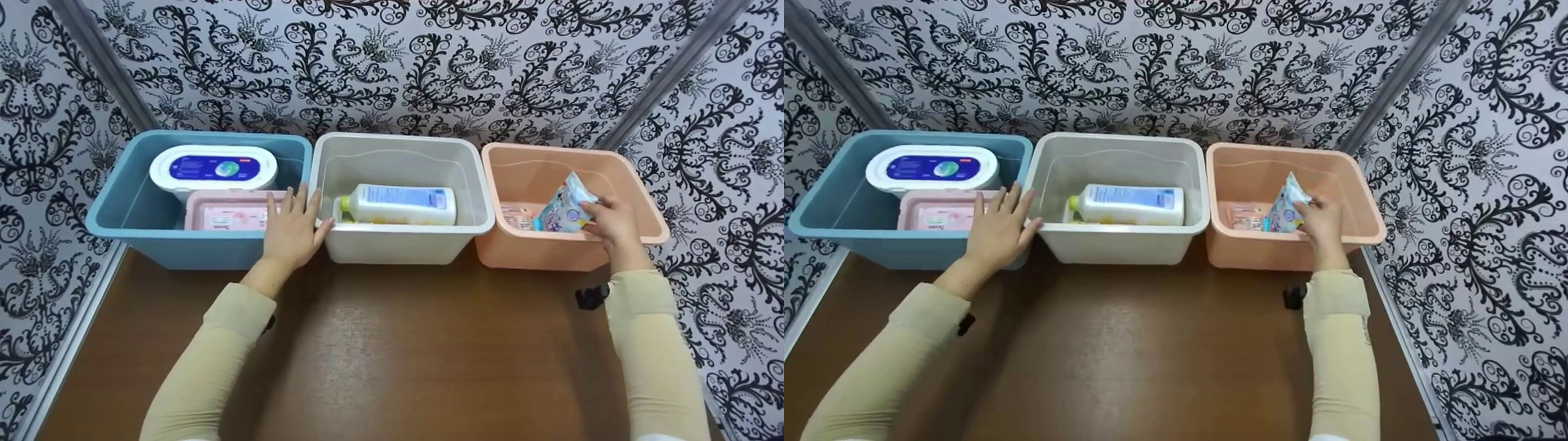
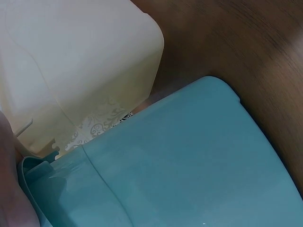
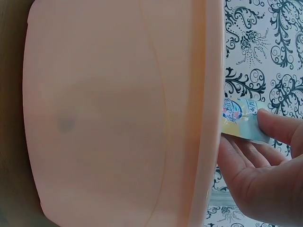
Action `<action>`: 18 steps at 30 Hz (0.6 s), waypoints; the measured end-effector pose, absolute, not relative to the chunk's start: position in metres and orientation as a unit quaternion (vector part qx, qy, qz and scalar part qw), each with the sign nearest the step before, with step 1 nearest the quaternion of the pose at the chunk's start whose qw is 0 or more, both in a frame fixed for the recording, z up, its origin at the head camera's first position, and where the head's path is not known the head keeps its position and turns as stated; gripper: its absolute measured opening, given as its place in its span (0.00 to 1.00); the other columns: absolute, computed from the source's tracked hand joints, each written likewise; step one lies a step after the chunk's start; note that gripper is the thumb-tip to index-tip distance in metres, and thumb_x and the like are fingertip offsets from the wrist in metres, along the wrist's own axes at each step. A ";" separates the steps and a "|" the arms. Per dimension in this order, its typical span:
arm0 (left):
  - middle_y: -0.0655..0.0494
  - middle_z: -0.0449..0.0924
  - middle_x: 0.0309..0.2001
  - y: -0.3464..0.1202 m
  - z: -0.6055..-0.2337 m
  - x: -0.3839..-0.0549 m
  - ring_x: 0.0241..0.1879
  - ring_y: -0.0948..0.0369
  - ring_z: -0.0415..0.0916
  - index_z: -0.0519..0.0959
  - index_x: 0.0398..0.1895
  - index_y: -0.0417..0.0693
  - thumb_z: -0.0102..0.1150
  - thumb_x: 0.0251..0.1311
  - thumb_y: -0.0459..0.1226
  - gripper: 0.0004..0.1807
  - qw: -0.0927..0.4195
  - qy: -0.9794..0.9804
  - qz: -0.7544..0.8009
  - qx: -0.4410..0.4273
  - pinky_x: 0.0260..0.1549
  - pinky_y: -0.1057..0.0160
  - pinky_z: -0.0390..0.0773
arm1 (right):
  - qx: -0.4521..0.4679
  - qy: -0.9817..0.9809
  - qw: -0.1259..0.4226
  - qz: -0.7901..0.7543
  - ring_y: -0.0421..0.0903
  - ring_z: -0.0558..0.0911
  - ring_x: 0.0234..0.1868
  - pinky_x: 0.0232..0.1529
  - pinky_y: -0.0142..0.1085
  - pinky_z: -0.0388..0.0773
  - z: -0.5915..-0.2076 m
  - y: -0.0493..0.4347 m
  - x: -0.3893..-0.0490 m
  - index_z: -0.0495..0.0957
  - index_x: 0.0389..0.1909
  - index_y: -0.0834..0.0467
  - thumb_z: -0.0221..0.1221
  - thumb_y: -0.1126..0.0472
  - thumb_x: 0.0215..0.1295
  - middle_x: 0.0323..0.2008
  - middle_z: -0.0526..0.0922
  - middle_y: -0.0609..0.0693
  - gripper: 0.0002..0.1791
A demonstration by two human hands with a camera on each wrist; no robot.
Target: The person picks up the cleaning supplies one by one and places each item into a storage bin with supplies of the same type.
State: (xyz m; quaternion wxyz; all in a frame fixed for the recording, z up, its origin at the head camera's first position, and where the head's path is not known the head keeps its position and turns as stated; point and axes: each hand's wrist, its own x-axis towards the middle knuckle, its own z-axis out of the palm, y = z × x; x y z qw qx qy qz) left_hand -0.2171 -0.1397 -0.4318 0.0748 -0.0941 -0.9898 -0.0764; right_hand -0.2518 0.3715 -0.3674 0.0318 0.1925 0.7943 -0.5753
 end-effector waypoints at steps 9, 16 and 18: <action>0.39 0.51 0.72 -0.139 -0.431 -0.217 0.70 0.41 0.50 0.54 0.72 0.46 0.32 0.67 0.59 0.37 0.077 -0.990 -0.072 -0.091 0.67 0.35 0.38 | 0.188 0.779 0.025 -0.597 0.30 0.76 0.27 0.31 0.24 0.79 -0.370 0.371 -0.253 0.51 0.70 0.68 0.53 0.64 0.65 0.29 0.72 0.38 0.35; 0.39 0.52 0.72 -0.138 -0.430 -0.217 0.70 0.40 0.51 0.54 0.72 0.46 0.32 0.67 0.59 0.37 0.077 -0.990 -0.072 -0.091 0.67 0.35 0.39 | 0.177 0.799 0.033 -0.573 0.29 0.76 0.29 0.34 0.23 0.79 -0.371 0.368 -0.253 0.50 0.70 0.68 0.52 0.63 0.66 0.32 0.71 0.39 0.35; 0.39 0.52 0.72 -0.139 -0.431 -0.217 0.70 0.40 0.51 0.54 0.72 0.46 0.33 0.67 0.59 0.37 0.077 -0.990 -0.073 -0.091 0.67 0.35 0.39 | 0.169 0.776 0.030 -0.608 0.30 0.78 0.28 0.34 0.24 0.80 -0.370 0.366 -0.252 0.49 0.69 0.69 0.51 0.66 0.66 0.30 0.74 0.37 0.34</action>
